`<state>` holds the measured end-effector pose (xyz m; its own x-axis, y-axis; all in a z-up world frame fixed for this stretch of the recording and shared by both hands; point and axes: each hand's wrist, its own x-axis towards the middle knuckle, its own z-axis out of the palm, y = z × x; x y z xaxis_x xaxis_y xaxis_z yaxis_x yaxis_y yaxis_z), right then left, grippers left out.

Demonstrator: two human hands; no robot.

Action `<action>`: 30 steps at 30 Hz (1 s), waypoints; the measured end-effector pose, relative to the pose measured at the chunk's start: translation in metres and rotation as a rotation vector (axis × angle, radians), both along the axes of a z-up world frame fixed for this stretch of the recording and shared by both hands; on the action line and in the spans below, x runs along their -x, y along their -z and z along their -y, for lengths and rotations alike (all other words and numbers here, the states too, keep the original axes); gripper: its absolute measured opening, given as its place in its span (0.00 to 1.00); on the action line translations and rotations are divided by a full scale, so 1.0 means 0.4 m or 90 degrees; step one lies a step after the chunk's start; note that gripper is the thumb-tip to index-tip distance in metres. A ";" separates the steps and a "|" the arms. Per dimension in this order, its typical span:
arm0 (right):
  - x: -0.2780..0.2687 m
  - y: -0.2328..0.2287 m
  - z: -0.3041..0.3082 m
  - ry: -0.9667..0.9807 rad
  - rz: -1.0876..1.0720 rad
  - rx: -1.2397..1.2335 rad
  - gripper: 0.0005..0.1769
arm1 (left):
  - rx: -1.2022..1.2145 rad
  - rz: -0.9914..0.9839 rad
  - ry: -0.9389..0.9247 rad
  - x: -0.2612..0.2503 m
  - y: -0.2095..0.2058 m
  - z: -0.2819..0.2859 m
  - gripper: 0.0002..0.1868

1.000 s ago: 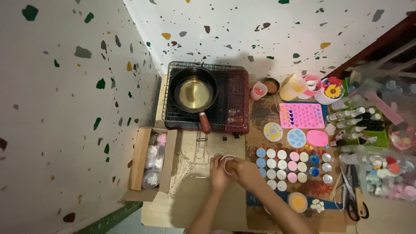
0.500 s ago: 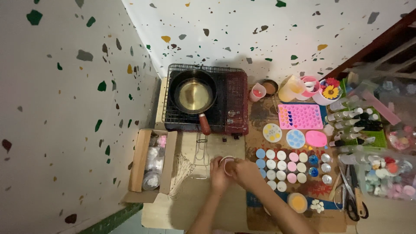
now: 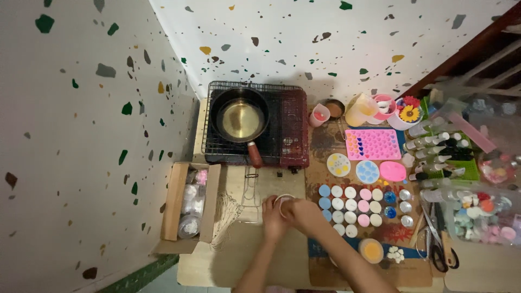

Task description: Making and organizing small decorative candles at a workbench.

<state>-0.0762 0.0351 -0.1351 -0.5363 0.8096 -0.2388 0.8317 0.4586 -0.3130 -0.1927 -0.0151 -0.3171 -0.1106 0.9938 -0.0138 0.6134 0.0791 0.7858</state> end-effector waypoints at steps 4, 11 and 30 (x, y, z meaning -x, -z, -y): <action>0.011 -0.030 0.012 0.013 0.073 0.004 0.08 | -0.050 -0.038 -0.013 -0.009 0.065 -0.004 0.36; 0.013 -0.049 0.011 0.027 0.045 0.047 0.15 | -0.001 0.007 -0.013 0.004 -0.028 0.004 0.37; -0.013 0.047 0.051 0.019 -0.133 -0.116 0.09 | -0.036 -0.017 0.029 0.001 -0.016 0.004 0.28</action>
<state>-0.0708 0.0146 -0.1539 -0.5337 0.8453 0.0255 0.7721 0.4994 -0.3930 -0.1932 -0.0166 -0.3108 -0.0656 0.9968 0.0449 0.6355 0.0071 0.7721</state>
